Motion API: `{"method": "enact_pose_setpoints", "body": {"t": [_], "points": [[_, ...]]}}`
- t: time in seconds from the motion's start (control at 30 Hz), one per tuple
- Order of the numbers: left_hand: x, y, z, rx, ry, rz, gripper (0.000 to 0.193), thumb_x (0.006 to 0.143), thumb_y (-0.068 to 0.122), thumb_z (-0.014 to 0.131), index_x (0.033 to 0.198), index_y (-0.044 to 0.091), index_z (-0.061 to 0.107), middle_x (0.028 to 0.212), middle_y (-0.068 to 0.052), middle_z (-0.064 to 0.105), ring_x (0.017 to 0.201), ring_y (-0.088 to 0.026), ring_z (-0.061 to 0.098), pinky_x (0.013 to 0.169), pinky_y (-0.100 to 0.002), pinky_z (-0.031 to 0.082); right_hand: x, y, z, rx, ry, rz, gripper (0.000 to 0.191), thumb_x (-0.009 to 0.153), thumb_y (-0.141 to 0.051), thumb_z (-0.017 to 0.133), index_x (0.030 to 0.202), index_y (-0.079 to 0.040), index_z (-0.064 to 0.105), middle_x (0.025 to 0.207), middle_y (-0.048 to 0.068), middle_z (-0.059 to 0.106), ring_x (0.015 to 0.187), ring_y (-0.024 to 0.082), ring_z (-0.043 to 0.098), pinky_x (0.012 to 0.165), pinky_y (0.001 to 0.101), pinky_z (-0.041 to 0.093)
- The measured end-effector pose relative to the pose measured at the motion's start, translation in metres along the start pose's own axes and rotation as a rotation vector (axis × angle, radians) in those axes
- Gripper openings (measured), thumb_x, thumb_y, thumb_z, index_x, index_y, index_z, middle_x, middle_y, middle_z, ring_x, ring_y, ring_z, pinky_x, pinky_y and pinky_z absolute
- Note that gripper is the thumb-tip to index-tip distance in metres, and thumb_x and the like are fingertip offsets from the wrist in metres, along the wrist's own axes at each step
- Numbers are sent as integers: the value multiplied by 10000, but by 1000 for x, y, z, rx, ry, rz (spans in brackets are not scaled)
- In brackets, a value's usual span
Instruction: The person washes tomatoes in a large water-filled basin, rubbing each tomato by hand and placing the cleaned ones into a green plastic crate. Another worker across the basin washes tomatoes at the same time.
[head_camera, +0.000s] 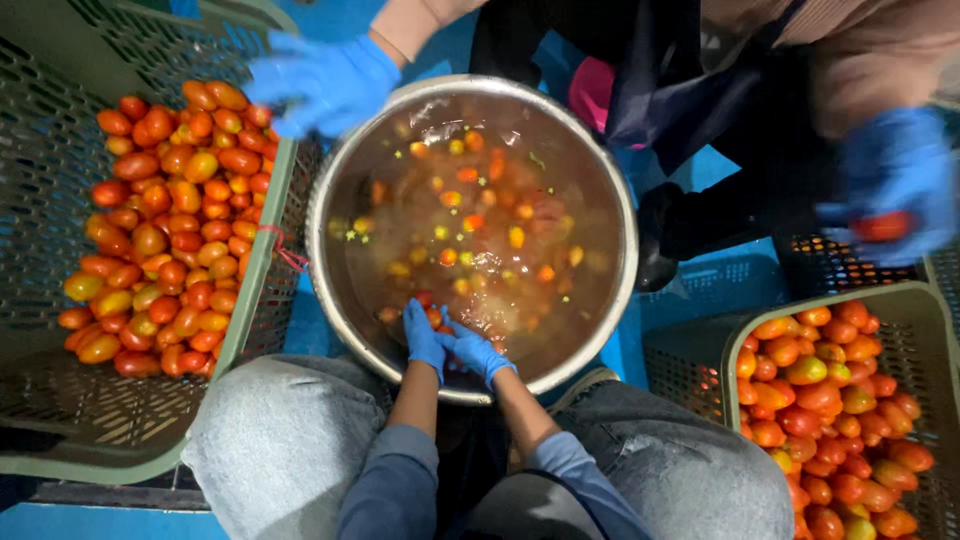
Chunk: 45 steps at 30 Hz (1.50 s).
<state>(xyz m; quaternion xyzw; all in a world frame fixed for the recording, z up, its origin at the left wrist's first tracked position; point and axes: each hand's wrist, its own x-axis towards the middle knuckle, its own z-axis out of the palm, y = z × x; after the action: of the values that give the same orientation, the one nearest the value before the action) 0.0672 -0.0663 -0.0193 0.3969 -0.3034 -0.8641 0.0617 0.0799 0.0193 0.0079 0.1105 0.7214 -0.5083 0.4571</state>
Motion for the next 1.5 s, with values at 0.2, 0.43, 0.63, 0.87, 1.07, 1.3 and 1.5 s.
{"method": "enact_pose_setpoints", "body": {"t": [0.2, 0.43, 0.63, 0.87, 1.07, 1.3, 1.5], "points": [[5, 12, -6, -51, 112, -68, 317, 993, 485, 559, 1151, 213, 600, 961, -25, 704, 802, -199, 693, 644, -328, 544, -3, 4, -11, -130, 70, -276, 394, 800, -216, 739, 1185, -165, 673, 906, 46, 729, 707, 224, 723, 585, 359, 611], [2, 3, -5, 233, -184, -181, 247, 871, 323, 725, 1060, 176, 661, 925, -52, 692, 761, -212, 680, 619, -396, 582, -3, 5, -24, -259, 175, 129, 460, 1018, -546, 573, 1042, -122, 751, 836, 118, 712, 680, 244, 667, 610, 410, 495], [-11, -8, -3, 1326, -290, 13, 275, 874, 346, 695, 1019, 115, 729, 952, -159, 755, 825, -284, 726, 735, -415, 575, 1, 3, -23, -534, 318, -530, 278, 889, -420, 583, 959, -174, 690, 751, 76, 668, 604, 220, 624, 507, 373, 504], [-6, -5, -3, 1589, -364, 61, 601, 1005, 493, 269, 1053, 73, 697, 1165, -251, 675, 1101, -460, 630, 962, -546, 490, -3, -2, -20, 345, 6, 169, 723, 916, -835, 485, 844, -141, 676, 603, 60, 591, 408, 176, 447, 357, 341, 327], [-12, -12, 0, 1384, -161, 78, 533, 956, 556, 404, 1186, 132, 630, 1181, -185, 663, 1084, -386, 625, 923, -522, 494, -1, -11, -19, 89, 226, -279, 553, 986, -605, 534, 1143, -95, 680, 987, 45, 691, 849, 163, 627, 741, 314, 486], [-8, -4, 8, 565, -274, -635, 610, 883, 676, 623, 1282, 215, 610, 1140, -41, 672, 962, -210, 647, 799, -464, 505, -5, -14, -21, 95, 647, -673, 451, 1025, -378, 576, 1283, -22, 677, 1315, 76, 650, 1241, 165, 584, 1095, 333, 419], [-14, 5, 9, 306, -566, -582, 586, 888, 527, 612, 1409, 260, 585, 1389, 13, 612, 1254, -192, 595, 945, -541, 529, -3, -25, -32, 904, 397, -359, 356, 1056, -361, 543, 1175, -65, 701, 1101, 75, 696, 1018, 203, 631, 991, 382, 508]]}}
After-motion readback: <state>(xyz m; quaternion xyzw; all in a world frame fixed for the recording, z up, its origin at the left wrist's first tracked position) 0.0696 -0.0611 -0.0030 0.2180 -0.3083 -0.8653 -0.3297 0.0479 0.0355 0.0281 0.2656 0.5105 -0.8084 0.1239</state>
